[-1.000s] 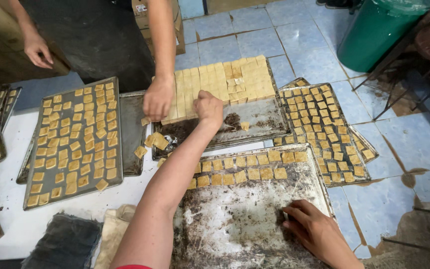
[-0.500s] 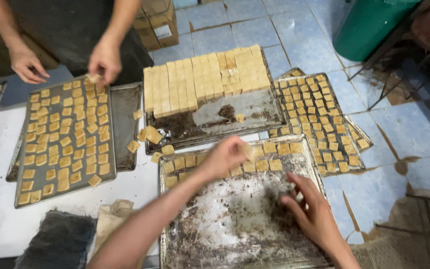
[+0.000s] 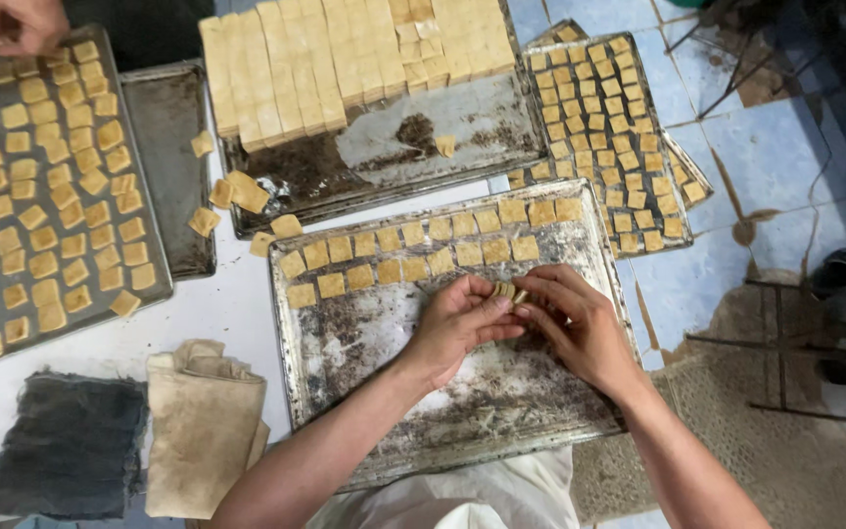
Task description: The person repeatedly picks small square food items from a tray and places them in neat rows on a second metal baking sheet. The hands work one item at a time, transferring pieces from a source tray to a destination tray across the table.
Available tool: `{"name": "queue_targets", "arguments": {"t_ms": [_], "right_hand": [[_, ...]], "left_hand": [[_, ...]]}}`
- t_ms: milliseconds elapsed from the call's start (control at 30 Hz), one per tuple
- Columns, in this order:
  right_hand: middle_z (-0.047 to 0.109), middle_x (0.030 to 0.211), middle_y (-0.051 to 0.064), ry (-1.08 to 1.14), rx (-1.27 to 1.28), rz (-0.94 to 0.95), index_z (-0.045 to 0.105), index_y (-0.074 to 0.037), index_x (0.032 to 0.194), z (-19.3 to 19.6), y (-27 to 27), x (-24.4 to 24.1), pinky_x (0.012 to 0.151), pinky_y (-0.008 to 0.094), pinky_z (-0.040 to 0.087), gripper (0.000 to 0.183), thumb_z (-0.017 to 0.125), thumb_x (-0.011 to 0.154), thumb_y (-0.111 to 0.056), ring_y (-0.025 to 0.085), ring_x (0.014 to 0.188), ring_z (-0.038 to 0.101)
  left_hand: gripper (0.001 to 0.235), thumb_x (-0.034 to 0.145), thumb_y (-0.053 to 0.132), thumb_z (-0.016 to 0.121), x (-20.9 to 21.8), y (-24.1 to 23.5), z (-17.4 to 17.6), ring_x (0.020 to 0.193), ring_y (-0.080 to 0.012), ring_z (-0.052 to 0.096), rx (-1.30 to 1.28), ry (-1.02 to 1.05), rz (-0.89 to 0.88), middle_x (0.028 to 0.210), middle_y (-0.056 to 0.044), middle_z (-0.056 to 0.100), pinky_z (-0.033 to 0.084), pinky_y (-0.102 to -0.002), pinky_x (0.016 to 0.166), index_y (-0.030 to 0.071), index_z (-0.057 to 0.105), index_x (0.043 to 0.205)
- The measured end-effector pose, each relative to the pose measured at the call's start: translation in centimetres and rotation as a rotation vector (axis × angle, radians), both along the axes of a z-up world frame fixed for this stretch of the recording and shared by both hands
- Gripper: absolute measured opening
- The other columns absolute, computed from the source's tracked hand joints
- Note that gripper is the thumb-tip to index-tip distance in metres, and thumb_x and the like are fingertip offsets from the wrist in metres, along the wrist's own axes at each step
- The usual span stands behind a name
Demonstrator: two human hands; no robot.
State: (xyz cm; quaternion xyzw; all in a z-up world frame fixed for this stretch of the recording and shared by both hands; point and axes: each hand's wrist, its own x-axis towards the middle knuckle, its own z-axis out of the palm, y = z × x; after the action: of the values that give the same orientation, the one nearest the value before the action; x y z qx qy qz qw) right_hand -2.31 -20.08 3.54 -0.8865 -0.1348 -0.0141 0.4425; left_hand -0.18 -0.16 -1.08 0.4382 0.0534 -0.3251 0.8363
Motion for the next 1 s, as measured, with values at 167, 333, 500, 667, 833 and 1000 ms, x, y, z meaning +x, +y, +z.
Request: {"name": "queue_targets", "arguments": {"t_ms": [167, 333, 500, 667, 833, 1000], "right_hand": [[0.067, 0.123, 0.009, -0.016, 0.021, 0.018, 0.071, -0.004, 0.106, -0.2, -0.4, 0.0, 0.085, 0.033, 0.064, 0.02, 0.076, 0.087, -0.01, 0.023, 0.105, 0.073], [0.068, 0.125, 0.012, -0.064, 0.091, 0.174, 0.068, -0.006, 0.101, -0.7, -2.0, -0.1, 0.092, 0.039, 0.06, 0.016, 0.076, 0.088, -0.011, 0.028, 0.112, 0.071], [0.077, 0.105, 0.009, 0.087, -0.175, 0.029, 0.074, -0.006, 0.101, -0.8, -4.7, 3.6, 0.083, 0.037, 0.061, 0.013, 0.072, 0.093, -0.016, 0.023, 0.094, 0.075], [0.073, 0.108, 0.01, -0.191, -0.337, -0.005, 0.076, -0.006, 0.106, -1.2, -4.4, 6.7, 0.08, 0.042, 0.059, 0.015, 0.074, 0.095, -0.017, 0.029, 0.095, 0.072], [0.068, 0.112, 0.01, -0.324, -0.434, -0.128, 0.077, -0.011, 0.109, -1.2, -5.3, 6.9, 0.08, 0.041, 0.059, 0.015, 0.077, 0.096, -0.018, 0.029, 0.099, 0.069], [0.067, 0.119, 0.01, -0.198, -0.526, -0.041, 0.077, -0.011, 0.113, -0.7, -7.5, 5.2, 0.082, 0.044, 0.058, 0.027, 0.078, 0.087, -0.02, 0.03, 0.104, 0.067]], "left_hand": [[0.014, 0.101, 0.009, 0.062, -0.1, -0.5, -0.3, 0.093, -0.0283, 0.074, -0.066, 0.094, 0.007, 0.107, -0.023, 0.068, 0.067, -0.039, 0.084, -0.002, 0.055, 0.107], [0.014, 0.104, 0.01, 0.056, 0.1, -0.7, -0.5, 0.09, -0.0328, 0.074, -0.002, 0.095, 0.0, 0.105, -0.028, 0.068, 0.066, -0.042, 0.081, -0.003, 0.053, 0.108], [0.015, 0.102, 0.011, 0.054, 0.3, -0.9, -0.4, 0.101, -0.036, 0.075, 0.0, 0.046, 0.006, 0.11, -0.029, 0.068, 0.068, -0.041, 0.085, -0.003, 0.051, 0.108], [0.015, 0.106, 0.01, 0.055, -0.3, -1.6, 0.1, 0.106, -0.0376, 0.074, -0.045, -0.011, -0.044, 0.114, -0.032, 0.065, 0.067, -0.041, 0.088, -0.003, 0.049, 0.108], [0.011, 0.102, 0.01, 0.056, -1.4, 0.6, 1.2, 0.107, -0.039, 0.073, -0.023, 0.021, 0.012, 0.115, -0.032, 0.067, 0.067, -0.042, 0.088, 0.0, 0.053, 0.105], [0.012, 0.105, 0.013, 0.055, -2.4, 4.0, 1.5, 0.112, -0.0404, 0.072, -0.158, 0.066, 0.075, 0.125, -0.032, 0.068, 0.065, -0.047, 0.091, 0.002, 0.055, 0.101]]}}
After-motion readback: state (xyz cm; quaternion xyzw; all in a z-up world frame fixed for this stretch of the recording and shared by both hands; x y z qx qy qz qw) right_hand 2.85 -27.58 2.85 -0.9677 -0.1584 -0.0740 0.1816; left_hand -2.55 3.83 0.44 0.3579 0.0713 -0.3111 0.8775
